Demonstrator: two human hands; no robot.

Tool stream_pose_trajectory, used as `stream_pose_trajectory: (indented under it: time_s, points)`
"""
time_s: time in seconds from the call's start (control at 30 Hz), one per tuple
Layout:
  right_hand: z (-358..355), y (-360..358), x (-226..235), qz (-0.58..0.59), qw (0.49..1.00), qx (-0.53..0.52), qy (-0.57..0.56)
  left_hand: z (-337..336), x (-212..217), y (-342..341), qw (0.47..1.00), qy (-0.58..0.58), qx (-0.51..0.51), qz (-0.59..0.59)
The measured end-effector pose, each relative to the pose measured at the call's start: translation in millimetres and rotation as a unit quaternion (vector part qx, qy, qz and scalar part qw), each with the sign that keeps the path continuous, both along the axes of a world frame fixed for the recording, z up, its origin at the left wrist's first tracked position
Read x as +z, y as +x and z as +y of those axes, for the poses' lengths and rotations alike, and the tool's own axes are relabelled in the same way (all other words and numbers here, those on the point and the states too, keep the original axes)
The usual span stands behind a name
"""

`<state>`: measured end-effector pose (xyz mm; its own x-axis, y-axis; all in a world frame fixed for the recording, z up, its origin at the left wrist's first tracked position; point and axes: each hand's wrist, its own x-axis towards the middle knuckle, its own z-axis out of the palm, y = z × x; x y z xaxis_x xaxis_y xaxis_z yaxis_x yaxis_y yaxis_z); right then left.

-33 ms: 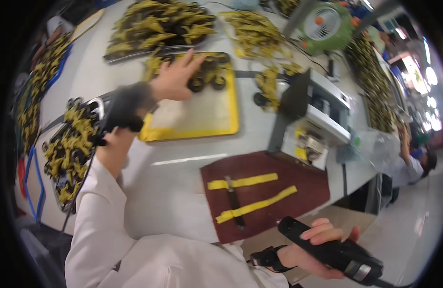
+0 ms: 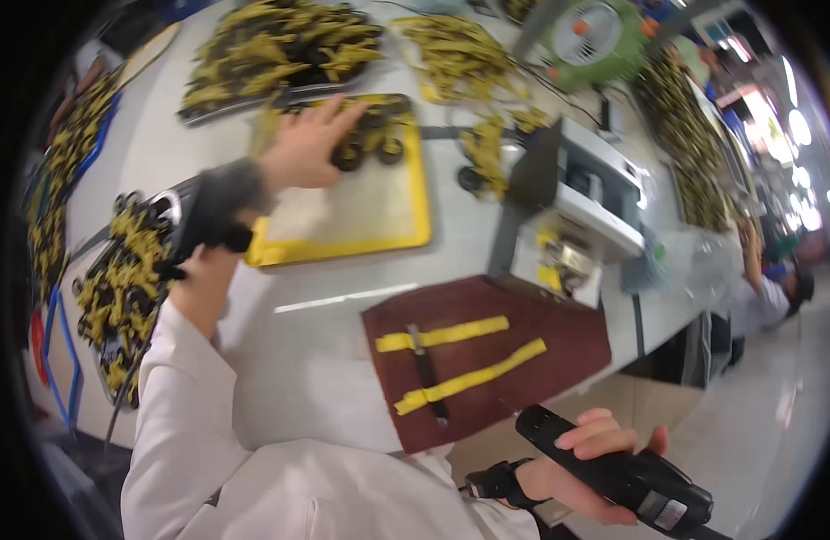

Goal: The recorder uses an electric screwdriver to attach wheels and small components to yellow toy scooter bodies at a factory workbench.

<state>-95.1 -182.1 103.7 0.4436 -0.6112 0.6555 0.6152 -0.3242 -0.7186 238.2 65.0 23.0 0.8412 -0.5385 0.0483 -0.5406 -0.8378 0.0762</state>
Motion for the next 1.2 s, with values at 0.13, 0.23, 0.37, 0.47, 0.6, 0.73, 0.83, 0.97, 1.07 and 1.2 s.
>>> stream_pose_trajectory:
  time_s: [0.13, 0.23, 0.37, 0.47, 0.6, 0.73, 0.83, 0.97, 1.07, 1.2]
  points:
    - [-19, -1, -6, -0.014, 0.998, -0.017, 0.055, 8, -9, 13, 0.993, -0.086, -0.050, -0.061]
    - [-21, 18, -8, -0.046, 0.995, 0.016, 0.091, 1, 6, 3, 0.985, -0.141, -0.072, -0.072]
    - [-21, 24, -13, -0.038, 0.997, 0.049, 0.040, -4, 2, -13, 0.950, -0.280, -0.054, -0.131]
    - [-29, 14, -9, -0.032, 0.999, -0.007, 0.034, -27, 46, -84, 0.888, -0.459, 0.002, -0.020]
    - [-45, 39, 19, -0.072, 0.997, 0.018, 0.032, -61, 40, -197, 0.888, -0.412, -0.156, 0.132]
    - [-53, 95, 47, -0.035, 0.999, -0.033, 0.000, -96, -2, -225, 0.963, -0.225, -0.104, 0.107]
    - [-55, 118, 48, 0.032, 0.993, -0.081, -0.075, -87, 16, -230, 0.962, -0.219, -0.136, 0.091]
    - [-55, 137, 25, 0.083, 0.993, -0.027, -0.080, -88, 5, -227, 0.939, -0.210, -0.244, 0.118]
    - [-52, 120, 21, 0.103, 0.994, 0.003, -0.035, -84, -7, -230, 0.942, -0.241, -0.209, 0.107]
    - [-31, 65, 10, 0.068, 0.986, 0.152, 0.004, -83, -11, -240, 0.944, -0.249, -0.184, 0.113]
